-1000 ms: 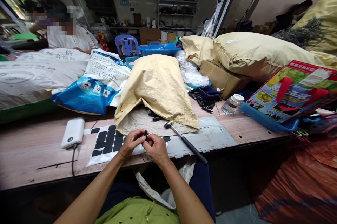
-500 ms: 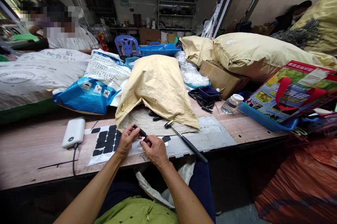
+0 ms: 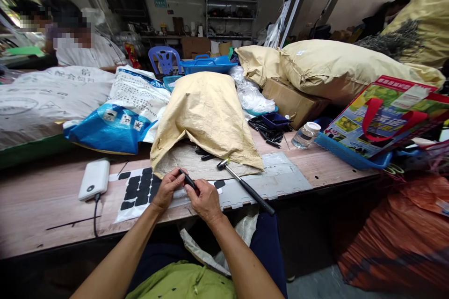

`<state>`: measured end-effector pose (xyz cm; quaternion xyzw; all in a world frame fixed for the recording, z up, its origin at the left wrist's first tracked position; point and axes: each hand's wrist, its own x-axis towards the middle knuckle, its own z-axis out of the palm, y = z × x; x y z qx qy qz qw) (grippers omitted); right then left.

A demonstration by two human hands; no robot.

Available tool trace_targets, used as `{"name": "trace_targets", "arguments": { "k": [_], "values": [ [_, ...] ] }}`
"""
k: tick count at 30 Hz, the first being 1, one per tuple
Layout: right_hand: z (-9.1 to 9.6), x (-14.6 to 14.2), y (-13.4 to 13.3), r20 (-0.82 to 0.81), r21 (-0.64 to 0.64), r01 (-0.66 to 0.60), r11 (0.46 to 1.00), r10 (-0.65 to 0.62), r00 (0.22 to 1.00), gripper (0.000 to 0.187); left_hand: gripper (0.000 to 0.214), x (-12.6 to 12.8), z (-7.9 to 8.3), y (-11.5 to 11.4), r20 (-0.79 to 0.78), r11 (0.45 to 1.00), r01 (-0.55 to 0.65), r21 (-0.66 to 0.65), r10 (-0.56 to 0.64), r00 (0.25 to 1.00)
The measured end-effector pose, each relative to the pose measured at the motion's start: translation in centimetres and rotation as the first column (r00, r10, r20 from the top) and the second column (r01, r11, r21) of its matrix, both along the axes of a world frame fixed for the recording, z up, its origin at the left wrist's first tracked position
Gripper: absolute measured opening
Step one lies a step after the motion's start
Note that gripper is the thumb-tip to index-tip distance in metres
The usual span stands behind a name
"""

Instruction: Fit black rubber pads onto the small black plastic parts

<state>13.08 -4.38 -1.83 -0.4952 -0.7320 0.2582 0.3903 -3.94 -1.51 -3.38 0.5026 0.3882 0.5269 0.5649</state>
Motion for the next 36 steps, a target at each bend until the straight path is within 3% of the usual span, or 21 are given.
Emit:
{"name": "trace_targets", "arguments": {
  "k": [7, 16, 24, 29, 36],
  "values": [
    [-0.6, -0.1, 0.0, -0.001, 0.063, 0.011, 0.998, -0.011, 1.0, 0.03, 0.039, 0.2, 0.3, 0.0, -0.066, 0.996, 0.052, -0.066, -0.057, 0.996],
    [-0.7, -0.2, -0.4, -0.014, 0.178, 0.014, 0.984, -0.012, 1.0, 0.029, 0.042, 0.4, 1.3, 0.0, -0.216, 0.994, 0.106, -0.021, -0.108, 0.97],
    [-1.2, 0.0, -0.8, -0.004, 0.254, -0.044, 0.966, 0.047, 0.999, 0.031, 0.045, 0.1, 1.8, -0.4, -0.243, 0.983, 0.181, -0.041, -0.186, 0.952],
    [-1.4, 0.1, -0.9, 0.022, 0.233, -0.06, 0.971, 0.056, 0.998, 0.033, 0.044, 0.2, 1.7, -0.5, -0.226, 0.98, 0.194, -0.05, -0.2, 0.953],
    [-0.8, 0.1, -0.8, 0.071, 0.151, -0.043, 0.988, 0.032, 0.997, 0.03, 0.041, 0.6, 1.3, -0.6, -0.16, 0.995, 0.083, -0.054, -0.09, 0.983]
  ]
}}
